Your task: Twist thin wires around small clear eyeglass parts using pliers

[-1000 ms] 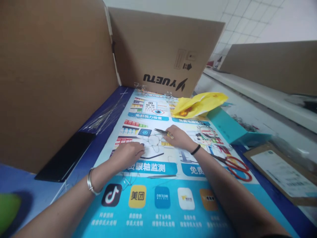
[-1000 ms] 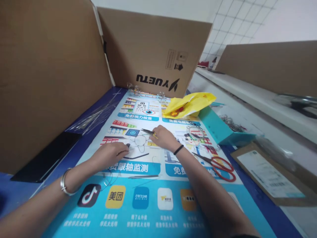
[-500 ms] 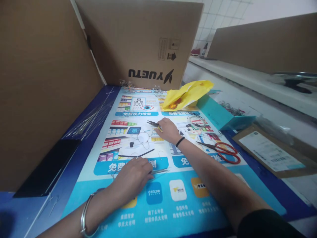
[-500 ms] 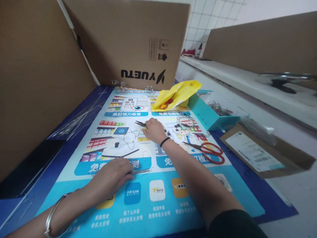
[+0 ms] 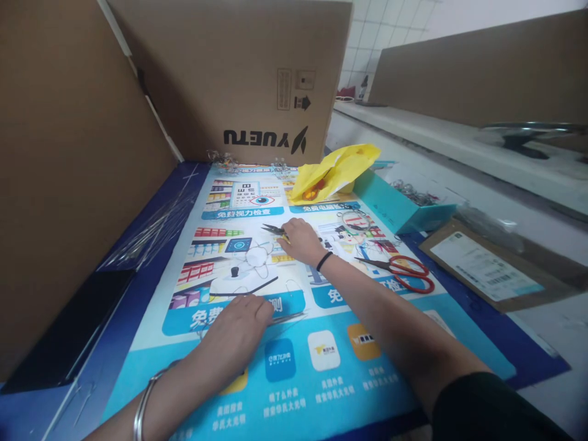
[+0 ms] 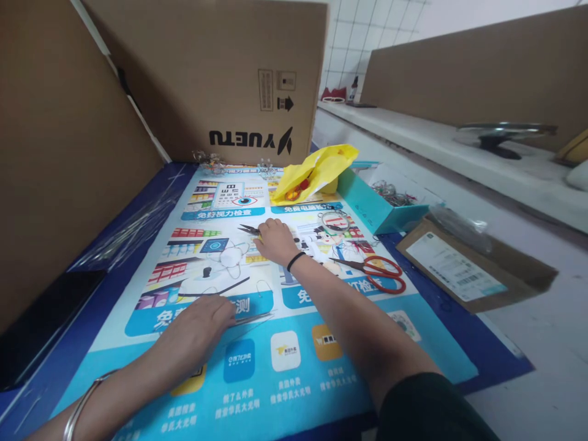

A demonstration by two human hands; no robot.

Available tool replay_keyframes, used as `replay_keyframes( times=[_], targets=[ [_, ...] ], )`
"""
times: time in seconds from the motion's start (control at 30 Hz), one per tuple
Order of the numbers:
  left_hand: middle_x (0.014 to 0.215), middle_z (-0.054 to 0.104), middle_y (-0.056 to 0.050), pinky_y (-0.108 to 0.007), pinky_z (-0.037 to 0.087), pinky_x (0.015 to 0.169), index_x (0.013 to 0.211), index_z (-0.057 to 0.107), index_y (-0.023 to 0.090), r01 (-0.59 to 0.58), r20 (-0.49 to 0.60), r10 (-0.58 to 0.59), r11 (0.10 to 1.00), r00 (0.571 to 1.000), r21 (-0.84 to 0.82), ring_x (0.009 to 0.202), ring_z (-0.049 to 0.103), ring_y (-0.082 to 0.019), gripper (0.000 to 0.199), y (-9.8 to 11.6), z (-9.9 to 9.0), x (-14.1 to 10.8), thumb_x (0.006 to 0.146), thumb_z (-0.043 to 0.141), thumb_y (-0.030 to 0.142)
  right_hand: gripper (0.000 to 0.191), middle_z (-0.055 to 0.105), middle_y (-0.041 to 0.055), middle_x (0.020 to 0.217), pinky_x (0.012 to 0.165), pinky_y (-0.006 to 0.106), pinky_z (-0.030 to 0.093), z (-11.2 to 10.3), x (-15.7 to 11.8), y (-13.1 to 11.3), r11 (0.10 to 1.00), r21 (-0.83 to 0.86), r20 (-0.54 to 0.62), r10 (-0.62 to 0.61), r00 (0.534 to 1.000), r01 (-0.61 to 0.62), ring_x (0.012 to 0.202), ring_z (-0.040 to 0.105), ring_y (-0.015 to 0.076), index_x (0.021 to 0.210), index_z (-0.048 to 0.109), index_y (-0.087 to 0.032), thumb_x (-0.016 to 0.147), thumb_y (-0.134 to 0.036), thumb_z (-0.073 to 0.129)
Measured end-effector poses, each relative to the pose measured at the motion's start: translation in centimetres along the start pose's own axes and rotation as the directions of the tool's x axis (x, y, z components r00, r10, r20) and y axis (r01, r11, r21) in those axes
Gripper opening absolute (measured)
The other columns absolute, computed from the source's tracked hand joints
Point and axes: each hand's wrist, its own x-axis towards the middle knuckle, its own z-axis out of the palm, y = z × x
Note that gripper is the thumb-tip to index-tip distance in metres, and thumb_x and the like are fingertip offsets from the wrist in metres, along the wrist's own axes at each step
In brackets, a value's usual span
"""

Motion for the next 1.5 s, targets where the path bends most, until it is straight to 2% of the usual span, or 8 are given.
replay_keyframes(
  times=[0.13,0.27,0.37,0.47,0.6,1.0,1.23,1.5],
  targets=[
    [0.086,0.058,-0.006,-0.035,0.042,0.07,0.09,0.053,0.017,0.003,0.003,-0.003,0.999,1.0,-0.032,0.078,0.051,-0.02,0.018,-0.5,-0.2,-0.2,0.086,0.038,0.008,0.019,0.055,0.012,0.1,0.08,0.036,0.035,-0.3,0.2,-0.1,0.997,0.048,-0.022,0.059,0.998,-0.058,0.095,0.046,0.0247,0.098,0.052,-0.014,0.082,-0.022,0.046],
    [0.095,0.059,-0.009,-0.037,0.042,0.076,0.107,0.053,0.017,0.012,-0.062,-0.012,1.0,0.998,0.003,0.087,0.052,-0.022,0.031,-1.5,-1.4,0.0,0.084,0.038,0.003,0.02,0.058,0.0104,0.093,0.072,0.031,0.037,-2.3,0.7,-0.4,0.988,0.148,0.009,0.038,0.999,-0.039,0.087,0.051,0.0207,0.095,0.053,-0.013,0.087,-0.025,0.039],
    [0.09,0.06,-0.008,-0.037,0.041,0.071,0.1,0.058,0.018,0.038,-0.044,-0.036,0.998,0.998,0.041,0.081,0.052,-0.022,0.026,-2.1,-2.2,0.2,0.084,0.041,0.007,0.016,0.062,0.0014,0.08,0.063,0.023,0.037,-4.2,0.6,-1.1,0.962,0.264,0.127,-0.114,0.985,0.077,0.072,0.054,0.013,0.084,0.059,-0.017,0.084,-0.028,0.047],
    [0.081,0.06,-0.005,-0.035,0.039,0.066,0.089,0.06,0.019,0.02,0.014,-0.02,0.999,1.0,0.047,0.073,0.051,-0.02,0.022,-2.1,-2.4,0.5,0.085,0.04,0.011,0.007,0.061,-0.0031,0.071,0.06,0.02,0.035,-5.1,0.1,-2.0,0.894,0.408,0.242,-0.301,0.922,0.184,0.066,0.053,0.0098,0.077,0.062,-0.018,0.076,-0.023,0.057],
    [0.076,0.058,-0.005,-0.034,0.037,0.066,0.079,0.059,0.018,-0.022,0.032,0.021,0.999,0.999,0.038,0.073,0.05,-0.019,0.022,-1.6,-2.1,0.6,0.086,0.039,0.013,0.007,0.06,-0.0017,0.07,0.059,0.021,0.033,-4.6,-0.3,-2.8,0.853,0.48,0.272,-0.365,0.89,0.203,0.065,0.051,0.0105,0.077,0.061,-0.016,0.075,-0.02,0.056],
    [0.074,0.058,-0.004,-0.033,0.036,0.067,0.079,0.061,0.017,-0.029,-0.047,0.028,0.999,0.998,-0.021,0.074,0.051,-0.018,0.021,-1.6,-2.1,0.5,0.086,0.041,0.017,0.007,0.059,-0.0012,0.072,0.06,0.02,0.032,-4.4,-0.4,-3.1,0.807,0.555,0.326,-0.433,0.84,0.201,0.067,0.05,0.0101,0.077,0.061,-0.015,0.074,-0.019,0.055],
    [0.076,0.061,-0.003,-0.033,0.034,0.066,0.082,0.061,0.018,-0.06,-0.081,0.056,0.997,0.995,-0.04,0.073,0.052,-0.017,0.023,-1.8,-1.6,0.4,0.088,0.039,0.014,0.008,0.06,-0.0008,0.072,0.059,0.02,0.033,-4.3,-0.5,-3.2,0.808,0.555,0.344,-0.439,0.83,0.197,0.066,0.049,0.0098,0.077,0.06,-0.015,0.073,-0.017,0.054],
    [0.077,0.059,-0.003,-0.034,0.036,0.067,0.079,0.059,0.019,-0.019,-0.06,0.021,0.999,0.998,0.03,0.073,0.05,-0.018,0.02,-1.7,-1.9,0.5,0.088,0.041,0.016,0.007,0.058,-0.0018,0.069,0.058,0.02,0.032,-4.2,-0.6,-3.4,0.803,0.566,0.342,-0.437,0.832,0.189,0.064,0.048,0.0094,0.075,0.061,-0.015,0.072,-0.017,0.055]
  ],
)
